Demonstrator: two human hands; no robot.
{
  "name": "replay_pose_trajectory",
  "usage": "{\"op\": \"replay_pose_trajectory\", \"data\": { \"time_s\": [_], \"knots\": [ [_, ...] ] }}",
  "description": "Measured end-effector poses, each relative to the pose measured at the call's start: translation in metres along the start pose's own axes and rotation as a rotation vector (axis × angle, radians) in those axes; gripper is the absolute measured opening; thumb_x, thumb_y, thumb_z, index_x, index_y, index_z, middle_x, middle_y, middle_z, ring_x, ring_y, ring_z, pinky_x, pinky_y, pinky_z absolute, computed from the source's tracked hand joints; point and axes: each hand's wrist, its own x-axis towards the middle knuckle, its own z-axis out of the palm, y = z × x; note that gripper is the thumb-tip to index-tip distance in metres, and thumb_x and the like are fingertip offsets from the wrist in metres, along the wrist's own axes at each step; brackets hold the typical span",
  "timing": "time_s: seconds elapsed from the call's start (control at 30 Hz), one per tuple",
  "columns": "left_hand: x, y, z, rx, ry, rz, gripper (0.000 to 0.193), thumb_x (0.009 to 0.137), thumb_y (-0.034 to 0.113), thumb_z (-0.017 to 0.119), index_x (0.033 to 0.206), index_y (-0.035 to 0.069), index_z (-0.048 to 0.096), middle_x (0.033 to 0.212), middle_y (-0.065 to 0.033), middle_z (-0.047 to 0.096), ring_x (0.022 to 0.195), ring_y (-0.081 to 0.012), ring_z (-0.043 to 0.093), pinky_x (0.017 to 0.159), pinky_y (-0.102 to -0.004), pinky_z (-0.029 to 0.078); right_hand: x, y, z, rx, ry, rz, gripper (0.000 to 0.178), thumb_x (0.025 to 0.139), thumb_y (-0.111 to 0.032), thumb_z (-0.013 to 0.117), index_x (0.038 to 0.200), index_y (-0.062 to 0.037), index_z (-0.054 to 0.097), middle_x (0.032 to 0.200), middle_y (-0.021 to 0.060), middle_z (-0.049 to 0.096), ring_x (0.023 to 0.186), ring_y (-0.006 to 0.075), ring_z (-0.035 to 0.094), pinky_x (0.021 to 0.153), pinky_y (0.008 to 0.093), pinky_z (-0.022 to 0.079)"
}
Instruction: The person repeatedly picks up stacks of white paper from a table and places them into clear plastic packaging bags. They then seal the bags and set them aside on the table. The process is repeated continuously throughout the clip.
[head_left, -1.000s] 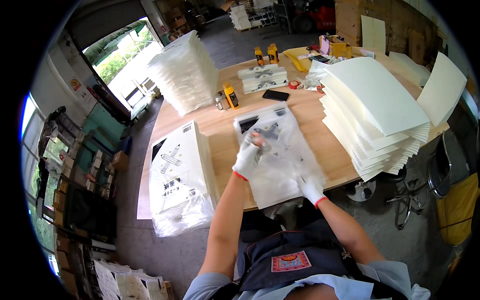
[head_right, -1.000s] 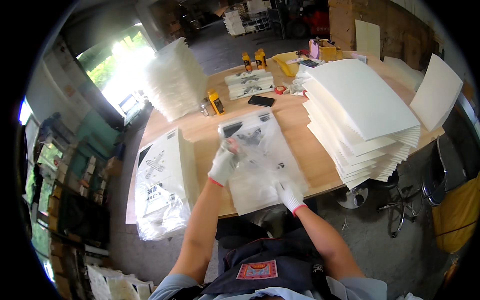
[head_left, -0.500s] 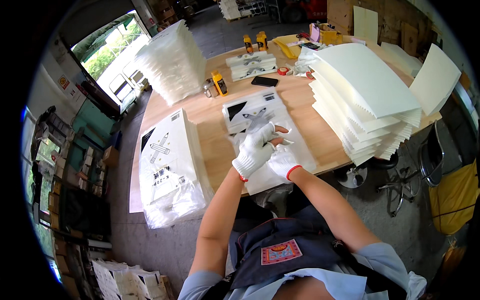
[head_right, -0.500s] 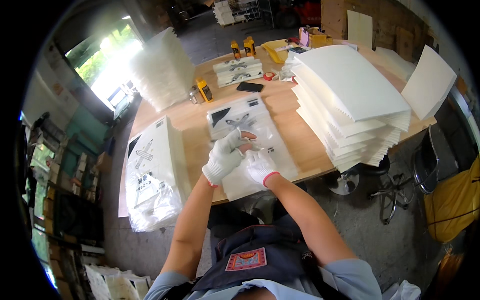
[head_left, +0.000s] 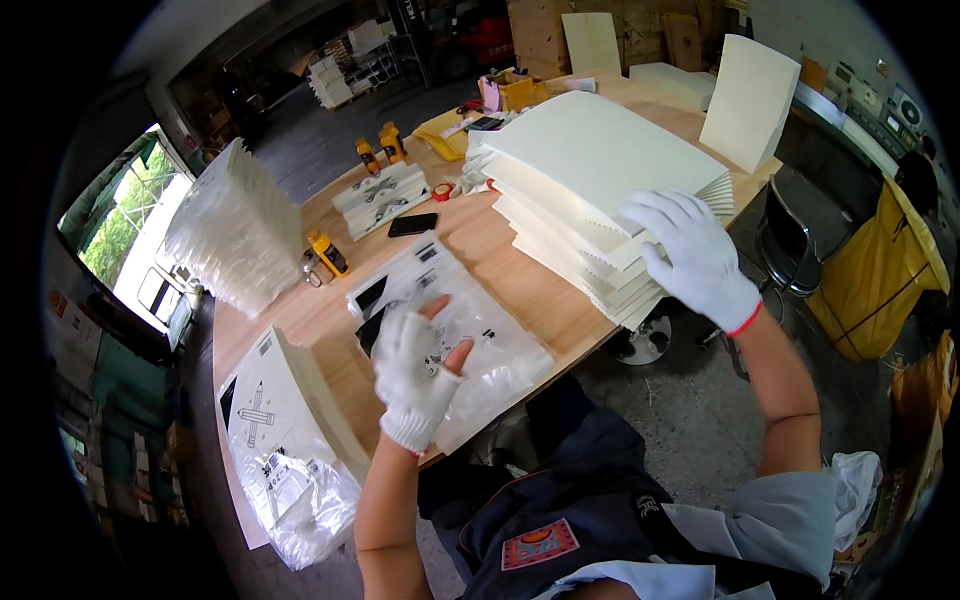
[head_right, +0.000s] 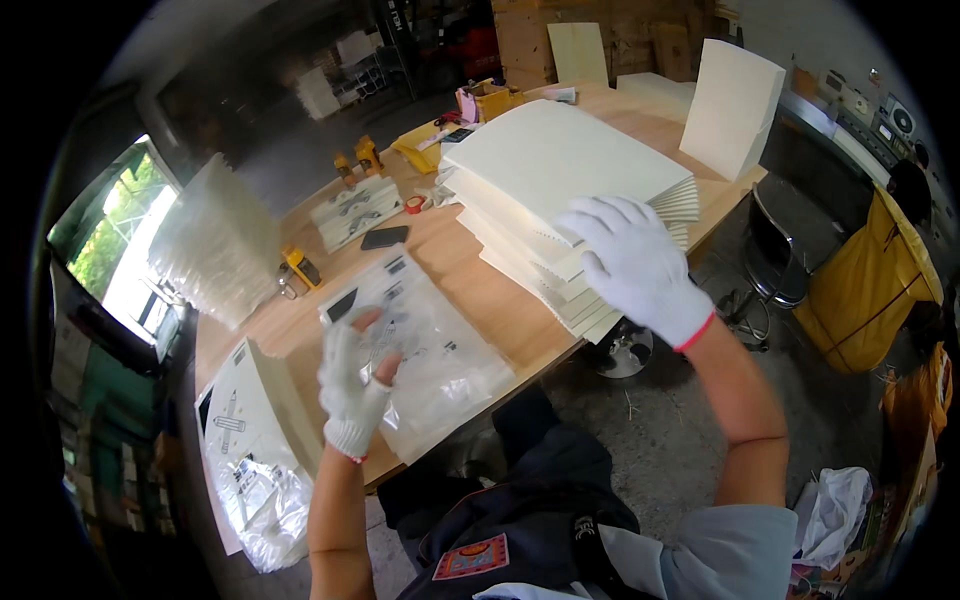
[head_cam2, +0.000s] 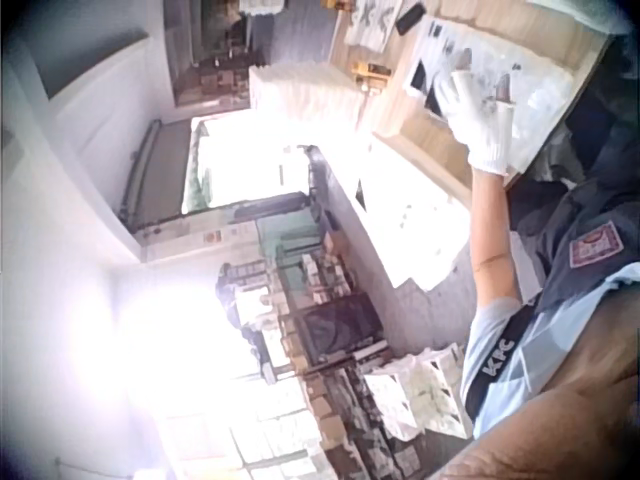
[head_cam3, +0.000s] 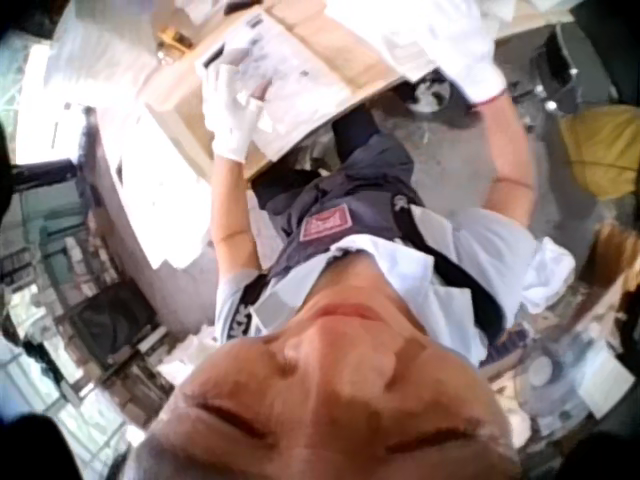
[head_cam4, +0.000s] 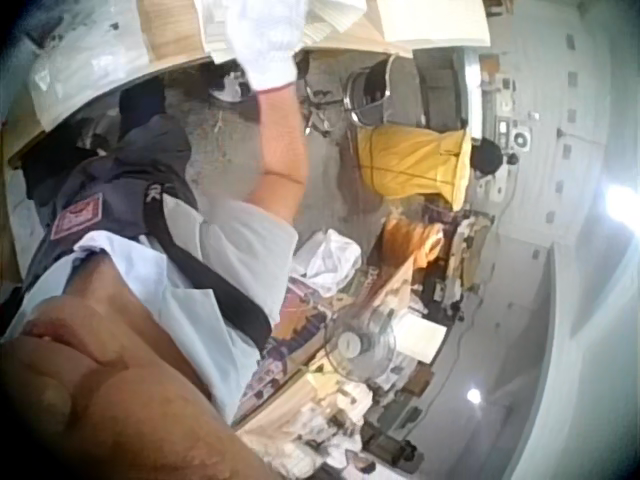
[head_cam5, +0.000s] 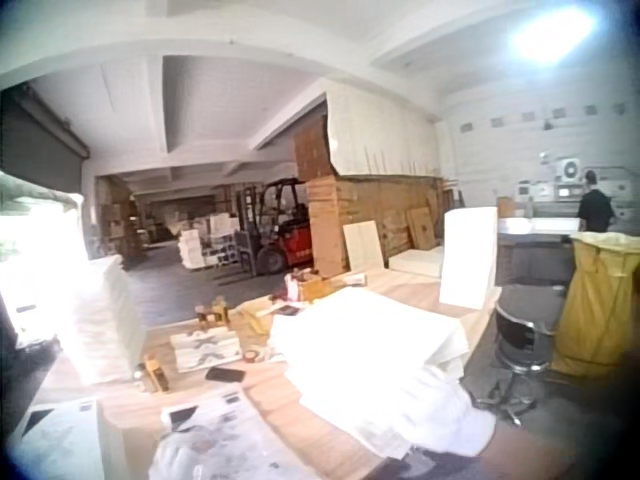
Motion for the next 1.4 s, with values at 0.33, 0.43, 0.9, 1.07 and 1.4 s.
{"op": "replay_pose_trajectory", "data": {
  "time_s": [0.33,0.43,0.9,1.07,1.4],
  "knots": [
    [0.053,0.051,0.101,-1.223,-0.561,-0.378,0.042,0.096,0.029,0.046,0.129,0.003,0.044,0.119,-0.0145,0.057,0.092,-0.0213,0.058,0.085,-0.0334,0.047,0.020,0.061,0.027,-0.103,0.133,-0.206,0.015,0.079,-0.014,0.062,0.091,-0.0062,0.061,0.083,0.0052,0.063,0.075,0.0233,0.060,0.067,0.0346,0.048],
    [0.081,0.056,0.112,-1.738,-0.576,-0.733,0.046,0.098,0.037,0.040,0.132,0.005,0.040,0.115,-0.0152,0.058,0.088,-0.0238,0.059,0.080,-0.0350,0.049,0.030,0.038,0.013,-0.100,0.242,-0.321,0.011,0.079,-0.018,0.063,0.088,-0.0117,0.062,0.077,0.0020,0.060,0.070,0.0200,0.058,0.065,0.0329,0.047],
    [0.031,-0.016,0.001,-1.223,-0.568,-0.698,0.028,0.084,0.011,0.059,0.111,0.001,0.059,0.091,-0.0087,0.065,0.074,-0.0159,0.063,0.068,-0.0286,0.052,-0.040,-0.016,0.017,1.458,-0.217,0.592,0.051,0.094,-0.023,0.052,0.135,0.0051,0.041,0.138,0.0137,0.044,0.131,0.0196,0.036,0.109,0.0320,0.025],
    [-0.031,0.081,0.081,-0.224,-0.091,-0.024,0.078,0.074,0.027,0.069,0.136,-0.004,0.033,0.135,-0.0297,0.035,0.121,-0.0417,0.042,0.091,-0.0457,0.041,-0.056,-0.104,0.042,1.116,-0.264,0.424,0.072,0.084,-0.030,0.068,0.137,0.0043,0.035,0.129,0.0188,0.050,0.121,0.0233,0.047,0.101,0.0345,0.036],
    [-0.074,0.003,0.036,0.389,0.043,-0.178,0.071,0.059,0.021,0.077,0.126,0.014,0.054,0.134,-0.0135,0.043,0.124,-0.0383,0.039,0.106,-0.0574,0.024,-0.144,-0.085,0.038,0.555,-0.219,0.130,0.023,0.077,-0.020,0.067,0.094,-0.0055,0.062,0.102,0.0150,0.064,0.080,0.0298,0.065,0.065,0.0373,0.053]
  ]
}}
